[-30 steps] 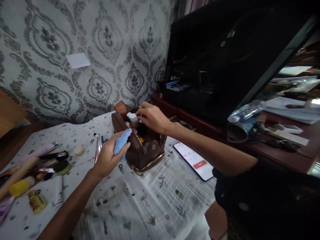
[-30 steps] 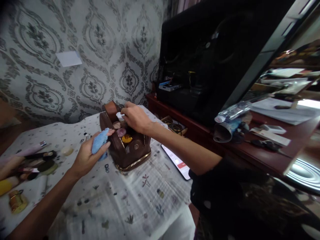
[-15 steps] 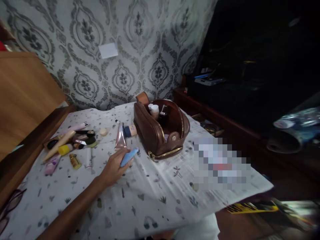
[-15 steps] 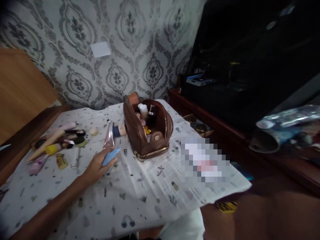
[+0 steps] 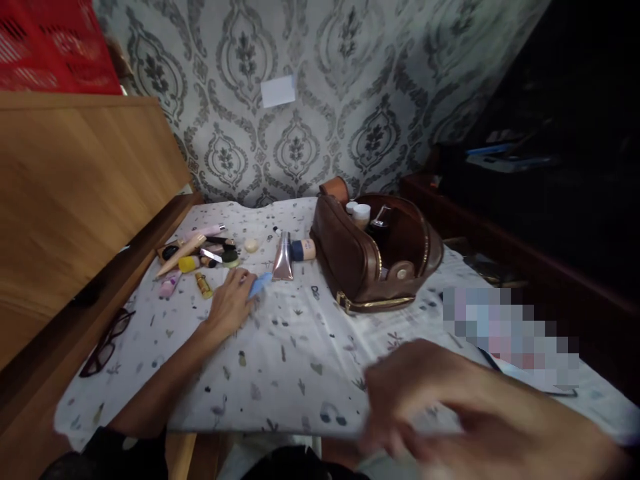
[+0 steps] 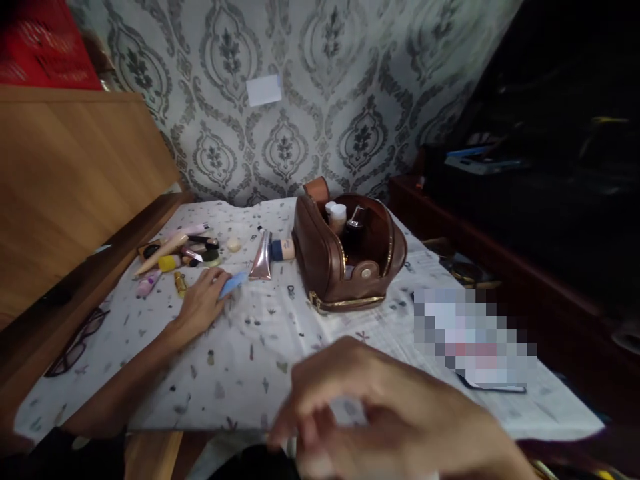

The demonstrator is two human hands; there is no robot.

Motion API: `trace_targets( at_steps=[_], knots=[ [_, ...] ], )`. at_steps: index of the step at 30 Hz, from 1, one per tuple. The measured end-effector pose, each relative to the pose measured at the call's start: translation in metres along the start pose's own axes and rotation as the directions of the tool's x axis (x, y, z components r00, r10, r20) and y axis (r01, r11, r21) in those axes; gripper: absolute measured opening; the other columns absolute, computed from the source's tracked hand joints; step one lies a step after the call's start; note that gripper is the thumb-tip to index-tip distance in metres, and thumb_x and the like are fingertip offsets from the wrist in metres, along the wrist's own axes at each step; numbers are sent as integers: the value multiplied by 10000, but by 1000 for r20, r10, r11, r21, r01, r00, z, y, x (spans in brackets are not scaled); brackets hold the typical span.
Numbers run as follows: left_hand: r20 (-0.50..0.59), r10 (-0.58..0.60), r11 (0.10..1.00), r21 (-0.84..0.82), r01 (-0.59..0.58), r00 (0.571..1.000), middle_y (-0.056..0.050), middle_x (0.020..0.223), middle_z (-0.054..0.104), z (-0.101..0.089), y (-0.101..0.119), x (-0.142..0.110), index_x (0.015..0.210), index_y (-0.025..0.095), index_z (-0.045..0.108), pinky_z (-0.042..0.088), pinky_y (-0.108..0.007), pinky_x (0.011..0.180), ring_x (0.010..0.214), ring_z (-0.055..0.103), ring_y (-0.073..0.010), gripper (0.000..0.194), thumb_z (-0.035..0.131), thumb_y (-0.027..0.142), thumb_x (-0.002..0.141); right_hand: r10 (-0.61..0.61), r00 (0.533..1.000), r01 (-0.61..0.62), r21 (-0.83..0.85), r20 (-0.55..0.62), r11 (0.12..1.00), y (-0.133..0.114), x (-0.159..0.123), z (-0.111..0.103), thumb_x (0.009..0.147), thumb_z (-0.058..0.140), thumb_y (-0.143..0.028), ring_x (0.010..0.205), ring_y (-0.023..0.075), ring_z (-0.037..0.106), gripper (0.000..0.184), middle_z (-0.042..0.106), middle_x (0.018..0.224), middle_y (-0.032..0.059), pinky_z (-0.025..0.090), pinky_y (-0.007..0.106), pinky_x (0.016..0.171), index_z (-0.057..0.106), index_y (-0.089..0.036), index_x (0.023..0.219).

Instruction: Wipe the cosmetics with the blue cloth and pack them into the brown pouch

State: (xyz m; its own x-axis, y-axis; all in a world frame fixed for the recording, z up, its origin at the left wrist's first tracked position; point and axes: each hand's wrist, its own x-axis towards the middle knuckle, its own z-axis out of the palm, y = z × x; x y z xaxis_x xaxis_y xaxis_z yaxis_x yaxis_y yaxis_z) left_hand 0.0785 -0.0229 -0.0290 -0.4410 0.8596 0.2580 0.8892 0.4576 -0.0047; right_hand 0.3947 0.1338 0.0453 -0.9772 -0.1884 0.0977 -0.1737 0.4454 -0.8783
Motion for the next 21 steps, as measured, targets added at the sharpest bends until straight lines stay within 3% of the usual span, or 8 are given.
trace_targets(
  at_steps=[3,4,7,11,15,18,21],
  knots=[
    [10,-229,968,110,226,973,-164,1263,546,-3,-15,-1,1228,187,580,557,-419,756,1181,516,-329,305,475,271,955,103,992,-91,160,-68,983,4,64,-6,919,604,-520,712,126,621,384,706,821,62,484,237,630,758,-189,1040],
    [23,-277,955,120,272,961,-170,1252,547,-2,-19,-1,1229,182,579,555,-425,757,1169,522,-333,313,460,304,967,136,991,-128,229,-19,965,12,81,-3,904,620,-519,656,115,593,399,677,761,41,459,225,580,748,-171,1051],
    [54,-316,945,103,309,947,-157,1200,571,2,-24,-2,1203,179,588,539,-427,809,1138,546,-322,314,443,346,980,184,983,-166,323,-26,932,46,121,14,872,650,-485,590,97,547,394,622,702,8,441,219,559,730,-139,1041],
    [34,-261,965,8,261,965,-119,1175,598,8,-26,-2,1173,190,589,507,-408,903,1126,572,-280,268,447,307,979,220,959,-174,240,-179,955,85,167,32,853,656,-357,535,99,514,286,574,616,-14,388,213,511,730,-117,990],
    [-70,-253,964,-104,245,965,-108,1164,622,13,-40,-2,1163,186,594,494,-390,943,1118,585,-263,268,428,289,979,184,952,-140,187,-244,972,100,203,43,863,602,-242,540,101,513,207,556,577,-31,394,213,542,734,-131,976],
    [-194,-296,955,-92,283,935,-133,1223,612,14,-58,-2,1235,174,579,483,-401,972,1152,569,-283,325,427,264,963,105,936,-106,14,-336,994,106,214,53,858,593,-203,587,105,524,208,610,636,-19,407,222,598,749,-156,986],
    [-236,-340,939,-25,344,910,-149,1224,616,17,-78,-2,1288,161,570,470,-435,996,1167,552,-312,383,447,240,934,69,917,-102,-63,-394,993,114,213,64,863,573,-176,630,119,552,232,660,715,7,430,239,651,753,-151,1006]
  ],
)
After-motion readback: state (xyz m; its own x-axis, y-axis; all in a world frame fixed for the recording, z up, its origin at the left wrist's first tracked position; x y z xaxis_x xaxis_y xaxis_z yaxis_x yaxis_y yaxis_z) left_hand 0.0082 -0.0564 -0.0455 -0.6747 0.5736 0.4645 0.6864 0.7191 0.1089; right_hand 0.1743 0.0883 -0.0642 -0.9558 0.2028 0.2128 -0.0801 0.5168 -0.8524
